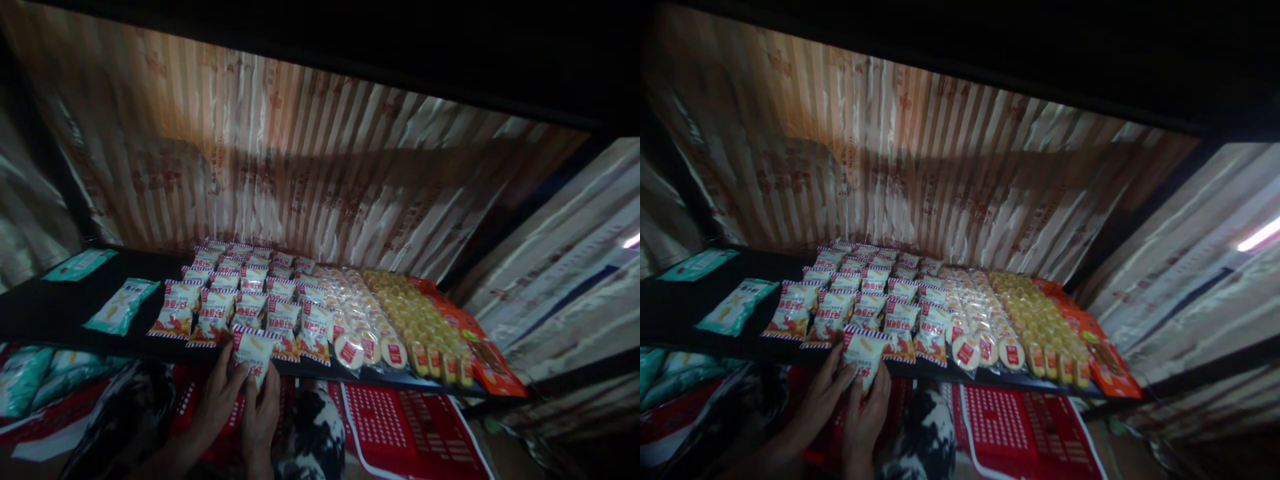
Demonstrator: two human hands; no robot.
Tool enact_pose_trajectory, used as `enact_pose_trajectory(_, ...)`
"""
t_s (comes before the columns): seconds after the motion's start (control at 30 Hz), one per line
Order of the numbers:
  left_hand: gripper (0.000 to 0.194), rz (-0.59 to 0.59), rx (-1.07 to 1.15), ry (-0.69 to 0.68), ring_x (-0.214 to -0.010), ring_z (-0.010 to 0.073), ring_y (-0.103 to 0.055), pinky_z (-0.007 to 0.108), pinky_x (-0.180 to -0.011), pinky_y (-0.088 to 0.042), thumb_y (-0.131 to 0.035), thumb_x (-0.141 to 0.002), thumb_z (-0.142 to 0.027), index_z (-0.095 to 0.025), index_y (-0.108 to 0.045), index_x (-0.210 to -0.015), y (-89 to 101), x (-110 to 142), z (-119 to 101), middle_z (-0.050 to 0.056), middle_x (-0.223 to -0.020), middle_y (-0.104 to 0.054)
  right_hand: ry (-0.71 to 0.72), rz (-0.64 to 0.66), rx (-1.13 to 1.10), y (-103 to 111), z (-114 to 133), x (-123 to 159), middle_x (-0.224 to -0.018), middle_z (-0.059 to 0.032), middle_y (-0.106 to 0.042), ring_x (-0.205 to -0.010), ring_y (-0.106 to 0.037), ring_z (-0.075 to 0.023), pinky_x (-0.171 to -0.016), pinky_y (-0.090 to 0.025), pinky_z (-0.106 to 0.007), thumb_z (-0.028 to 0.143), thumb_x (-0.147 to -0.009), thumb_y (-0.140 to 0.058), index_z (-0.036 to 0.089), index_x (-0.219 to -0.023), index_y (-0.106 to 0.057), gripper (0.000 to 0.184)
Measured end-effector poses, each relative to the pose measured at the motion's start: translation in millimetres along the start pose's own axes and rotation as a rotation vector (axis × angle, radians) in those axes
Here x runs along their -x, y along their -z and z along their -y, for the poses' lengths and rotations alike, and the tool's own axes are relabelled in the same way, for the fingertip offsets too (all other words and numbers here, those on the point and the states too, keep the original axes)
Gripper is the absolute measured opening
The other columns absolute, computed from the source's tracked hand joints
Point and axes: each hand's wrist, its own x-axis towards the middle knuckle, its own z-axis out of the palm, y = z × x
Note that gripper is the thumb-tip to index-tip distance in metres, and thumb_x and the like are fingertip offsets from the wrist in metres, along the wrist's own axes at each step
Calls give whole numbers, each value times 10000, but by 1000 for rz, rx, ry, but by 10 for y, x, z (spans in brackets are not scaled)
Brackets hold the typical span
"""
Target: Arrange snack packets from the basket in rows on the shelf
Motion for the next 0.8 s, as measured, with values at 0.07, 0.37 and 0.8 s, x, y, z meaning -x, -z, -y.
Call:
enact_pose_trajectory(0.07,770,14,18,7,-1339,259,-324,371,-1083,-310,-543,-704,-535,-136,-349,-1333,-77,-4,-1,143,-1439,-368,11,-19,23,37,-18,-40,-1185,-157,-597,-1102,-553,-266,-921,-440,-409,521,-847,-458,148,-1181,-562,511)
enact_pose_trajectory(0.37,689,40,-54,-64,-1325,253,-352,330,-1066,-340,-516,-718,-517,-145,-395,-1284,-242,-136,-16,142,-1415,-401,176,-83,107,130,69,-296,-1261,-165,-536,-1185,-477,-271,-960,-396,-452,429,-871,-457,133,-1202,-549,453)
enact_pose_trajectory(0.8,675,31,-122,-61,-1289,267,-402,380,-1070,-317,-515,-738,-467,-116,-384,-1300,-469,-297,-128,174,-1378,-439,190,-135,156,120,-135,-502,-1261,-170,-528,-1180,-470,-271,-963,-394,-462,441,-858,-479,138,-1142,-586,429)
